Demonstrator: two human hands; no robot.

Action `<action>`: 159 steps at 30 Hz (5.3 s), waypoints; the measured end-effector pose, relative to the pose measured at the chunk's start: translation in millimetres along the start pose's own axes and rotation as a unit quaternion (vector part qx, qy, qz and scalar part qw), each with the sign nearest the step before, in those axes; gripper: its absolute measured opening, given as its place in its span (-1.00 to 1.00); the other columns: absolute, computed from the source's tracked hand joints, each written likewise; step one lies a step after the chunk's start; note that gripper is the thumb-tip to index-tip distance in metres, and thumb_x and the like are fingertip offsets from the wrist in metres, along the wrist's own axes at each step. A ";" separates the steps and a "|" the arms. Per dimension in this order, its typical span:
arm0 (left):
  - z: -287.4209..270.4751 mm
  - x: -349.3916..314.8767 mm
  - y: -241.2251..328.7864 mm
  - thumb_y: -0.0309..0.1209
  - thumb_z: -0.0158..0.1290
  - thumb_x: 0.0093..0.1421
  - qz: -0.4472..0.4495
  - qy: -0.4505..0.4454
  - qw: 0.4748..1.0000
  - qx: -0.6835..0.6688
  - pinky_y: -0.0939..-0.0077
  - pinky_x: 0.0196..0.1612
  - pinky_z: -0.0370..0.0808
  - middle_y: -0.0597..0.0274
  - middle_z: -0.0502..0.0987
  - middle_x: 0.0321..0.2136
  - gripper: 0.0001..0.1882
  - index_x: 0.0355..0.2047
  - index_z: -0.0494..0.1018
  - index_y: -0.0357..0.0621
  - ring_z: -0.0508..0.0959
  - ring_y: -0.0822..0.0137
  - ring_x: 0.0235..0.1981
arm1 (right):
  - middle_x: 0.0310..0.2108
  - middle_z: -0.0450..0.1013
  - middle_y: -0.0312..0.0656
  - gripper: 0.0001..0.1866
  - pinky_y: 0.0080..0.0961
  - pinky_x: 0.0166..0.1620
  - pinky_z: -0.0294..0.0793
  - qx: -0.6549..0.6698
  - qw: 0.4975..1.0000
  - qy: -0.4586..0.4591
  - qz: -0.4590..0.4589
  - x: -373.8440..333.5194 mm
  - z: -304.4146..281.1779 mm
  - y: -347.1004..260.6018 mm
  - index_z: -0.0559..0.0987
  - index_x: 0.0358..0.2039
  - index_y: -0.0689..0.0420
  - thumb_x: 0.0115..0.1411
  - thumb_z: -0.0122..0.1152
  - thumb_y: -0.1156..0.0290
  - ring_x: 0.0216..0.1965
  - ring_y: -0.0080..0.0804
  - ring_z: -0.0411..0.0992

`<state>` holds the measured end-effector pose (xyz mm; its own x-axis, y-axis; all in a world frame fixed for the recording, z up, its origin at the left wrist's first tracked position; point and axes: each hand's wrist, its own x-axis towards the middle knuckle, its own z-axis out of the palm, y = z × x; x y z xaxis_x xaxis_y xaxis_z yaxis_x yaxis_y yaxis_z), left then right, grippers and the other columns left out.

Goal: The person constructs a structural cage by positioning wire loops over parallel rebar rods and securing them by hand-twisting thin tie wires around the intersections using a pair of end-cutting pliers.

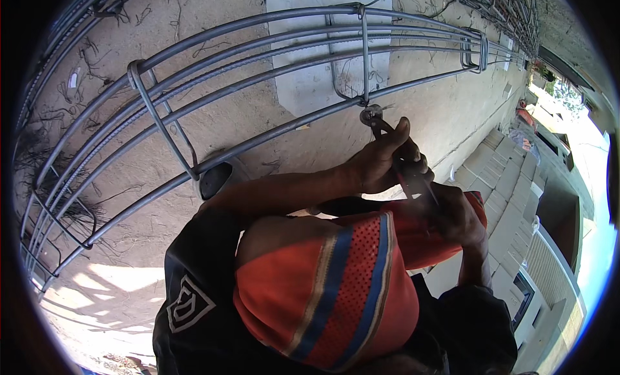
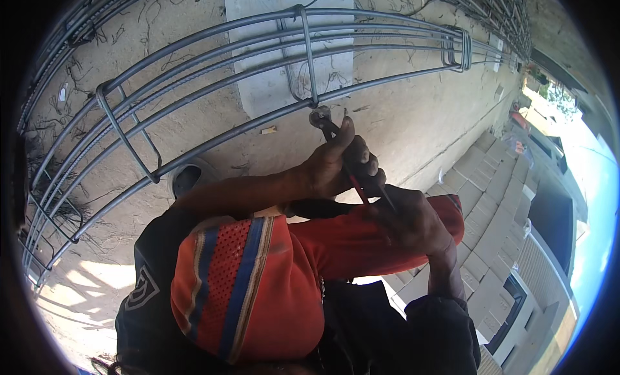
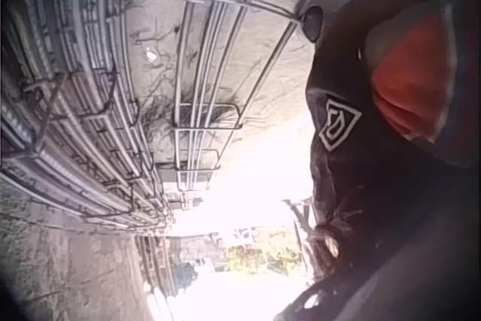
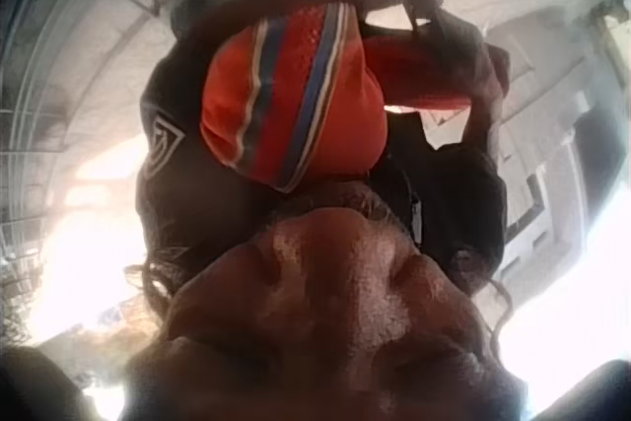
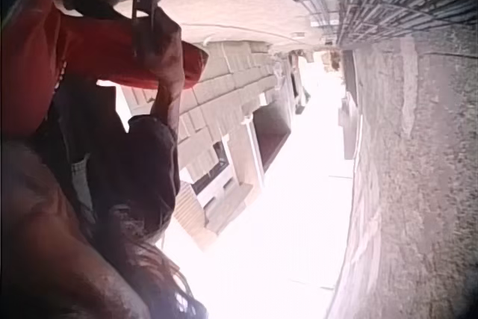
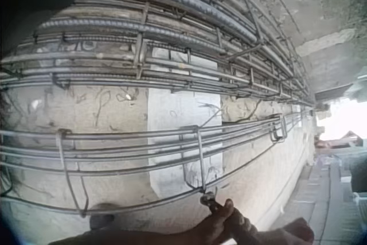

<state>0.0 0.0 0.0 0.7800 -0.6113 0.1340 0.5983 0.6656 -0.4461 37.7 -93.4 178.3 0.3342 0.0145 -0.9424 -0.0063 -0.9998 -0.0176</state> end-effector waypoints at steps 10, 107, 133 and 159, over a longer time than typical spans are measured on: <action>20.9 -5.6 -3.3 0.05 0.06 0.11 0.061 0.254 0.960 0.101 0.31 -0.17 0.46 0.14 0.46 -0.41 -0.42 -0.16 0.33 -0.26 0.50 0.31 -0.28 | -0.53 0.41 -0.09 -0.68 -0.40 -0.64 0.30 -0.110 0.973 0.201 0.033 6.1 16.0 -6.4 0.44 -0.25 0.24 0.04 0.25 0.34 -0.65 -0.21 0.40; -12.0 -97.6 43.2 -0.33 -0.02 0.22 0.402 0.312 0.765 0.394 0.64 -0.40 0.37 0.29 0.45 -0.40 -0.68 -0.08 0.42 -0.27 0.39 0.53 -0.35 | -0.74 0.33 -0.25 -0.68 -0.48 -0.61 0.23 0.575 0.737 0.346 -0.078 30.2 131.9 -17.6 0.42 -0.49 0.22 0.28 -0.07 0.24 -0.67 -0.52 0.30; -6.1 -95.4 59.8 -0.35 -0.09 0.23 0.401 0.349 0.702 0.473 0.47 -0.33 0.38 0.12 0.46 -0.34 -0.75 -0.30 0.44 -0.32 0.42 0.37 -0.36 | -0.58 0.31 -0.02 -0.95 -0.31 -0.54 0.33 -0.145 0.930 0.287 -0.180 -4.9 -27.7 72.8 0.40 -0.42 0.26 0.10 -0.01 0.55 -0.60 -0.04 0.36; -8.3 -93.0 59.9 -0.34 -0.11 0.21 0.452 0.359 0.634 0.514 0.48 -0.34 0.39 0.06 0.46 -0.43 -0.72 -0.39 0.40 -0.39 0.46 0.31 -0.43 | -0.57 0.32 -0.15 -0.88 -0.31 -0.53 0.37 0.013 0.790 0.425 -0.441 183.3 83.6 103.6 0.40 -0.42 0.21 0.10 0.11 0.44 -0.56 -0.17 0.38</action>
<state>-38.2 93.1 -46.5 0.8258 0.4281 -0.3671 0.0568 0.5845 0.8094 19.5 -193.4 -24.2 0.7313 0.6820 0.0048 0.5671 -0.6042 -0.5597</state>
